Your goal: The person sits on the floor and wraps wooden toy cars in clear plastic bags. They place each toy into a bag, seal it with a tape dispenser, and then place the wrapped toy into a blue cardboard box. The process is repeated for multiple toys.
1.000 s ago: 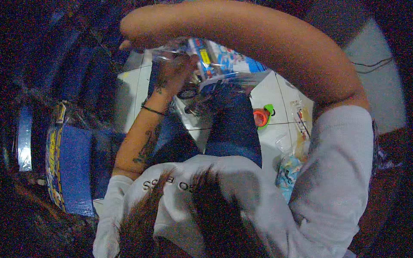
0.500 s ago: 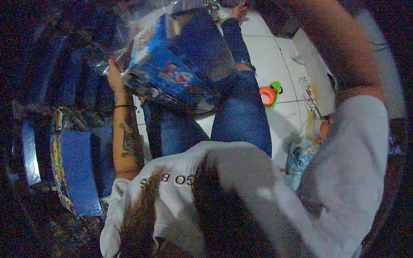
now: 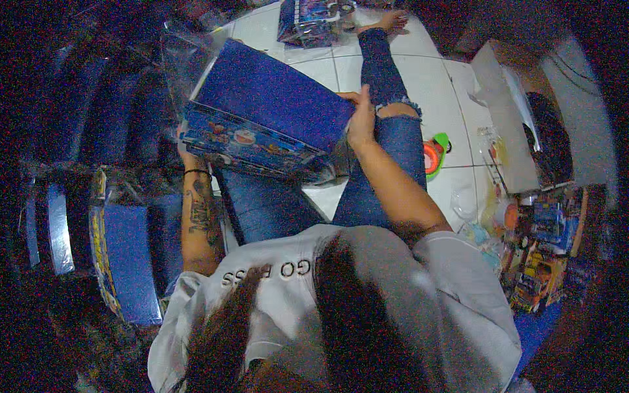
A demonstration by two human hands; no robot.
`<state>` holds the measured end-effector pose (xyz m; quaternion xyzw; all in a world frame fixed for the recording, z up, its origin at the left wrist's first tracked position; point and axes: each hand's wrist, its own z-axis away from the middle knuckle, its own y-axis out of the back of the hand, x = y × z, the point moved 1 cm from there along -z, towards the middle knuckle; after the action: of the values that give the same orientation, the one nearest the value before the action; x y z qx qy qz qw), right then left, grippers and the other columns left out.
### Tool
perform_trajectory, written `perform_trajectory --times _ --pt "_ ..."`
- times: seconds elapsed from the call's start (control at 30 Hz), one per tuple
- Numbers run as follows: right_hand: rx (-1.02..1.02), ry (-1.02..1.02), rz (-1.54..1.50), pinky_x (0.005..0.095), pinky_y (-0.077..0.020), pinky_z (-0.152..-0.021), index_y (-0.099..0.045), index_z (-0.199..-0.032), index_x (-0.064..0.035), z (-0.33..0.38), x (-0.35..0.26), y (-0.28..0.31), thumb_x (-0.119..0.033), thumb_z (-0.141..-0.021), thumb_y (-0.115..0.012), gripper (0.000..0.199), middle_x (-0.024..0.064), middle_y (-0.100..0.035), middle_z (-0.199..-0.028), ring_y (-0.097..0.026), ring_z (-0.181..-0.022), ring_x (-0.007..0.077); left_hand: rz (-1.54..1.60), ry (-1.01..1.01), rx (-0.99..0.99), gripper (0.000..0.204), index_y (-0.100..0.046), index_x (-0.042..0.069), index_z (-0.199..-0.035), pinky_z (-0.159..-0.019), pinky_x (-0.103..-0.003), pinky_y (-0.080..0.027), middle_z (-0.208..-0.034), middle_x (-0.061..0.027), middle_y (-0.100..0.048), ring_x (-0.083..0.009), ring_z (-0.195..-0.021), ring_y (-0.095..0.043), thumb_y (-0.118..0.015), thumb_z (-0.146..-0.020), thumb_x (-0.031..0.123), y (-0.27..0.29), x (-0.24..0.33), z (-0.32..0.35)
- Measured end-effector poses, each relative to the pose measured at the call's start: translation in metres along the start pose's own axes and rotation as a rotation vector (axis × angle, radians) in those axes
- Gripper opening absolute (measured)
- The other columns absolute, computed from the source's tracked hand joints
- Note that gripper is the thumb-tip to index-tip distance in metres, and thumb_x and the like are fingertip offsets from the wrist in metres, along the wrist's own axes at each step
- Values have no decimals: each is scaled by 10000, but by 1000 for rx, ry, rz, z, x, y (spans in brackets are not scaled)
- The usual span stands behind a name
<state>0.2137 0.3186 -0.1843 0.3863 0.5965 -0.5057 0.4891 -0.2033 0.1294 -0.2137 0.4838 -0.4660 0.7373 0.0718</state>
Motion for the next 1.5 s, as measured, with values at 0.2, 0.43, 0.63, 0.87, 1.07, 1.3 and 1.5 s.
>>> perform_trajectory --times 0.2,0.43,0.63,0.87,1.07,1.3,1.5 --pt "193 -345 -487 312 -451 -710 -594 -687 -44 -3 -4 -18 -699 -898 -277 758 79 -621 -704 -563 -656 208 -230 -332 206 428 -398 116 -1401 -882 -455 -522 -1252 -159 -558 -322 -1042 -591 -346 -983 195 18 -10 14" --pt "164 -321 -560 320 -444 -683 -520 -638 -85 -4 -4 -16 -703 -893 -286 708 67 -582 -677 -547 -640 202 -217 -310 201 461 -356 113 -1431 -932 -469 -495 -1305 -170 -529 -338 -1098 -572 -344 -978 193 17 -5 18" --pt "142 -247 -578 278 -414 -653 -489 -644 -116 -6 -3 -21 -684 -900 -313 647 20 -510 -638 -483 -593 175 -238 -283 236 458 -363 115 -1429 -943 -466 -487 -1316 -167 -519 -333 -1106 -568 -359 -977 192 2 -7 34" --pt "80 -263 -503 305 -417 -622 -477 -639 -94 -11 -4 -12 -733 -871 -278 708 34 -497 -620 -472 -588 184 -243 -262 258 456 -372 117 -1425 -956 -461 -477 -1329 -164 -509 -328 -1116 -563 -376 -976 190 -17 -3 45" --pt "166 -441 -613 298 -462 -681 -566 -670 -73 -6 -9 -7 -767 -843 -268 774 67 -585 -659 -558 -638 208 -247 -255 271 450 -387 105 -1417 -955 -453 -473 -1349 -155 -492 -315 -1126 -558 -380 -977 200 -19 -8 47" --pt "115 -277 -540 284 -428 -619 -487 -572 -95 -10 -9 -12 -733 -873 -289 733 29 -504 -573 -497 -558 166 -296 -382 176 440 -435 40 -1366 -912 -438 -493 -1328 -150 -508 -294 -1106 -571 -384 -978 242 -8 -20 49" --pt "50 -256 -567 312 -403 -585 -499 -547 -65 -21 11 0 -695 -905 -273 759 56 -509 -561 -480 -545 181 -309 -383 83 438 -492 -5 -1305 -881 -421 -506 -1277 -149 -547 -282 -1061 -596 -400 -975 268 -10 -7 52"
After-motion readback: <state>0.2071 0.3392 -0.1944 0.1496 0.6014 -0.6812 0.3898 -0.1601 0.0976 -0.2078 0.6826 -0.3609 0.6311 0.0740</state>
